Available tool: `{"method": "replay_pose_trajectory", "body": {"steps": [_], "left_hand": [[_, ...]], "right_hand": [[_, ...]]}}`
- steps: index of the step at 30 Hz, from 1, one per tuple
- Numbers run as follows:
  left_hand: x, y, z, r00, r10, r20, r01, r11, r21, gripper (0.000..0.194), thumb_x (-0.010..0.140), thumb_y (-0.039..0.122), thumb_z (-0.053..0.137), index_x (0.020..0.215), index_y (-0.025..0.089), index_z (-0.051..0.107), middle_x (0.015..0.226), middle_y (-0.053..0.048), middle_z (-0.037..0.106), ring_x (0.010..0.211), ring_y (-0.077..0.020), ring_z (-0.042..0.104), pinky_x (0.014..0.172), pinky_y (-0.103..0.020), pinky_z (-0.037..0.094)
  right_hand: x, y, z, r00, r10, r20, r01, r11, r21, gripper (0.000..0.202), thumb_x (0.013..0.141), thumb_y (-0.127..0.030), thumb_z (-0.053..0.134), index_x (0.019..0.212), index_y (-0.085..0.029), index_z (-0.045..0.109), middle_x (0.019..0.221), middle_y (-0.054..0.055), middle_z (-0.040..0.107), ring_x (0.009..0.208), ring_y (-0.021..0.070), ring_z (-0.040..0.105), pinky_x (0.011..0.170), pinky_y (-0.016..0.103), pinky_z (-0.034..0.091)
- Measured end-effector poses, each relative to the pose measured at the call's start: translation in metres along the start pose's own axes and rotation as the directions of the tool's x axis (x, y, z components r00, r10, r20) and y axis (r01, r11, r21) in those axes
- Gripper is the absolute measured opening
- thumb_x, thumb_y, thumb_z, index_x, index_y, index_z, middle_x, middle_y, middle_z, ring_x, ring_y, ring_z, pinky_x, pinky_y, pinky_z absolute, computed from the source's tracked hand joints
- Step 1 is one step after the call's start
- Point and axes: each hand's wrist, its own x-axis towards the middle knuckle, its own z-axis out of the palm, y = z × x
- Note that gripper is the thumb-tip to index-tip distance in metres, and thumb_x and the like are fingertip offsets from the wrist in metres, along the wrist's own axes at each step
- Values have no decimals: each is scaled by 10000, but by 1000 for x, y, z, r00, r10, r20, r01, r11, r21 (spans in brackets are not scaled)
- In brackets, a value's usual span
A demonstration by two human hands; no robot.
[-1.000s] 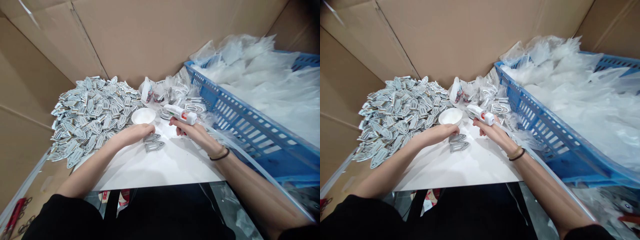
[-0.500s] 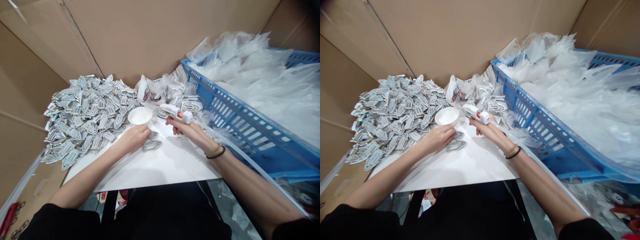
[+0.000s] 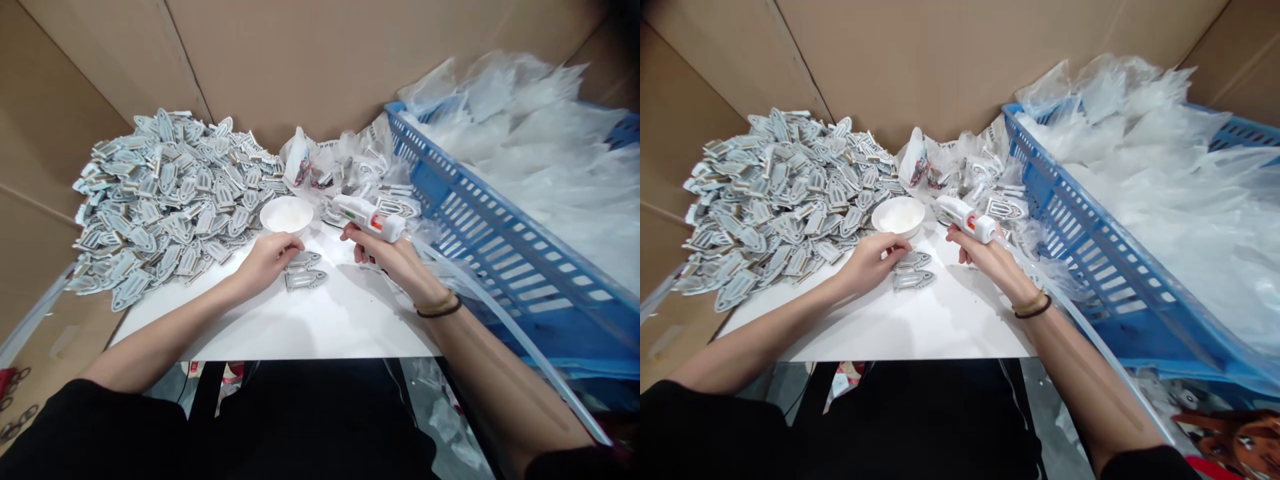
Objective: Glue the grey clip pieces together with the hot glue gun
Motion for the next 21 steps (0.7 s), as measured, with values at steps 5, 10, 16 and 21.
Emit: {"method": "replay_pose_trajectory", "body": {"steps": [5, 10, 16, 21], "left_hand": [[-1, -3, 6, 1000, -4, -26, 4, 1000, 8, 151, 903, 189, 554, 907, 153, 700, 873, -39, 713, 786, -158, 622, 755, -270, 465], [-3, -7, 9, 998, 69, 4, -69, 991, 113, 173, 930, 205, 526, 932, 156, 691, 933, -64, 702, 909, -196, 627, 797, -297, 457], [-4, -5, 4, 995, 81, 64, -91, 977, 192, 231, 935, 315, 550, 1019, 149, 687, 1004, -93, 701, 965, -232, 626, 837, -331, 464], [-4, -3, 1, 992, 74, 99, -93, 973, 209, 296, 890, 414, 629, 1007, 148, 680, 1034, -103, 694, 997, -248, 615, 833, -327, 462]], "right_hand": [[3, 7, 0, 1000, -10, 4, 10, 1000, 15, 182, 770, -389, 675, 797, -213, 633, 858, 15, 689, 518, 96, 532, 467, 245, 365], [3, 8, 1, 1000, 15, 9, -14, 1000, -16, 170, 792, -369, 689, 828, -215, 628, 871, 18, 693, 529, 100, 547, 460, 245, 353], [-2, 7, -1, 999, 4, 36, -1, 997, -74, 154, 854, -379, 642, 858, -225, 642, 705, 12, 649, 562, 133, 548, 493, 252, 372], [1, 14, -5, 999, -4, 32, 6, 997, -71, 207, 861, -436, 648, 874, -230, 649, 698, 17, 653, 570, 153, 569, 511, 272, 400]]}}
